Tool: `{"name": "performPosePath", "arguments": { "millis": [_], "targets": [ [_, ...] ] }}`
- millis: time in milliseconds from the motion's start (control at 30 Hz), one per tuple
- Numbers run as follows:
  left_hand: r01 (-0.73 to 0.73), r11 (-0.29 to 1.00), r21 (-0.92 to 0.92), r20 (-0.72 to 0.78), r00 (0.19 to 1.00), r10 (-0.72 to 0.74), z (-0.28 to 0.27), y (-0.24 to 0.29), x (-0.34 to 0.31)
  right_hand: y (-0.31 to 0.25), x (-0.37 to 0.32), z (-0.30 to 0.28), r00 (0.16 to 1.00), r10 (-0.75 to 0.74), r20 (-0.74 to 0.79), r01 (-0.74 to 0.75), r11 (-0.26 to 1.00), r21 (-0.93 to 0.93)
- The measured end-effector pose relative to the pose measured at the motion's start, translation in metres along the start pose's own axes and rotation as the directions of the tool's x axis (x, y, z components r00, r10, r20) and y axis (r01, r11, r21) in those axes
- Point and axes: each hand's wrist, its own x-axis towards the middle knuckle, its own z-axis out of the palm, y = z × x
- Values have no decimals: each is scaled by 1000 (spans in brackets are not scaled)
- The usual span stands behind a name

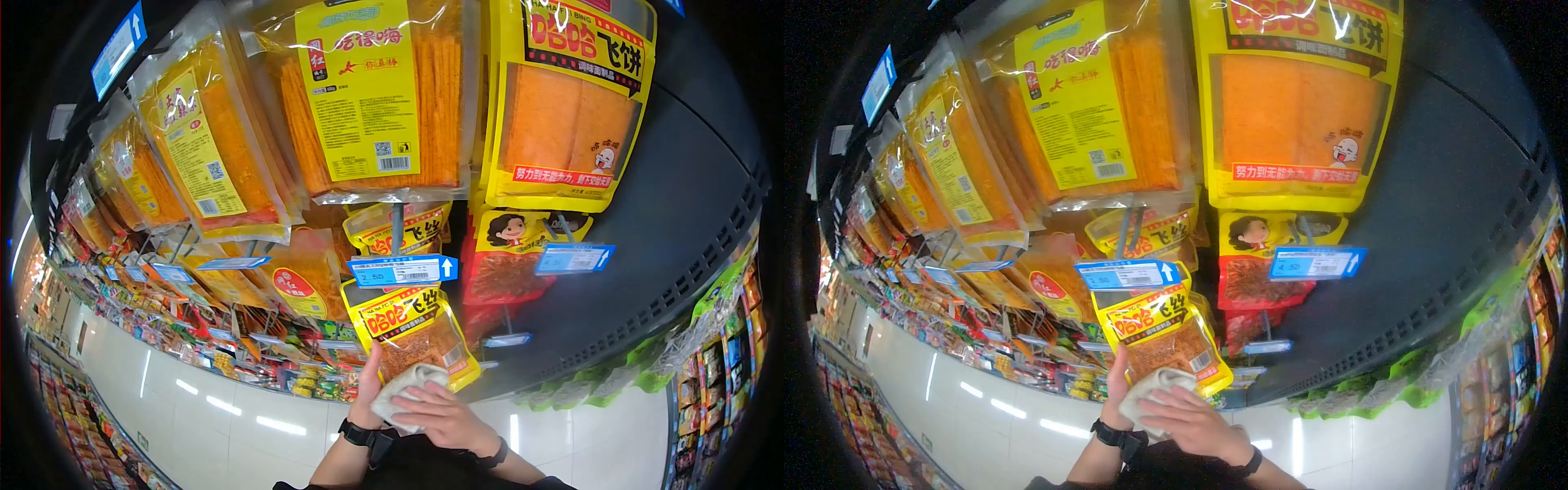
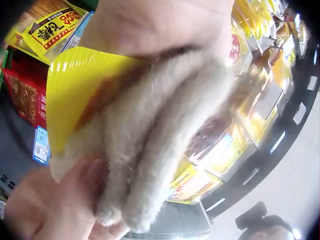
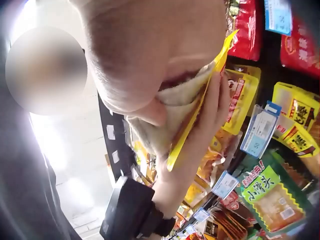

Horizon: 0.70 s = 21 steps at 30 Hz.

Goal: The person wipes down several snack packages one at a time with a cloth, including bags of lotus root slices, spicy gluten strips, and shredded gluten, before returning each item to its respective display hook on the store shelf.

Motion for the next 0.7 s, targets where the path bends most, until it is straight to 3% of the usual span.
{"name": "performPosePath", "arguments": {
  "millis": [33,100,167,233,267,300,333,367,433,500,533,600,667,700],
  "targets": [
    [-5,1000,0,-2,1000,5,-2,-1,0,3,-1,-5,1000,-3,2,3,1000,3],
    [-127,960,250,-121,979,161,-1,-5,2,10,-5,-15,990,77,-119,-87,993,-83],
    [-100,978,184,-83,990,117,-11,-6,4,13,-6,-26,979,130,-158,-145,986,-86],
    [-35,997,76,-4,999,35,-17,-7,4,23,-8,-29,935,202,-292,-220,975,-28],
    [-29,997,74,-3,1000,30,-20,-9,3,21,-7,-29,895,268,-356,-254,963,86],
    [-4,963,268,29,1000,-4,-24,-11,0,19,-4,-28,893,271,-358,-258,962,85],
    [12,892,452,55,998,-41,-27,-12,-2,18,-1,-27,822,388,-417,-296,917,268],
    [12,892,451,56,998,-42,-30,-13,-3,16,1,-25,739,505,-446,-307,842,444],
    [26,692,721,92,987,-133,-31,-15,-3,15,3,-19,750,498,-436,-275,834,479],
    [-10,700,714,111,989,-99,-28,-15,-3,12,7,-18,936,213,-279,-160,967,199],
    [-28,716,698,76,997,-35,-27,-15,-3,4,12,-21,968,169,-184,-133,972,192],
    [-20,687,727,-29,998,60,-22,-11,-7,-1,16,-24,982,139,-126,-120,982,142],
    [-16,664,747,3,1000,21,-25,-6,-12,3,19,-22,993,99,-65,-93,991,96],
    [-9,643,766,30,999,-23,-27,-5,-16,11,17,-21,973,145,-180,-136,989,61]
  ]
}}
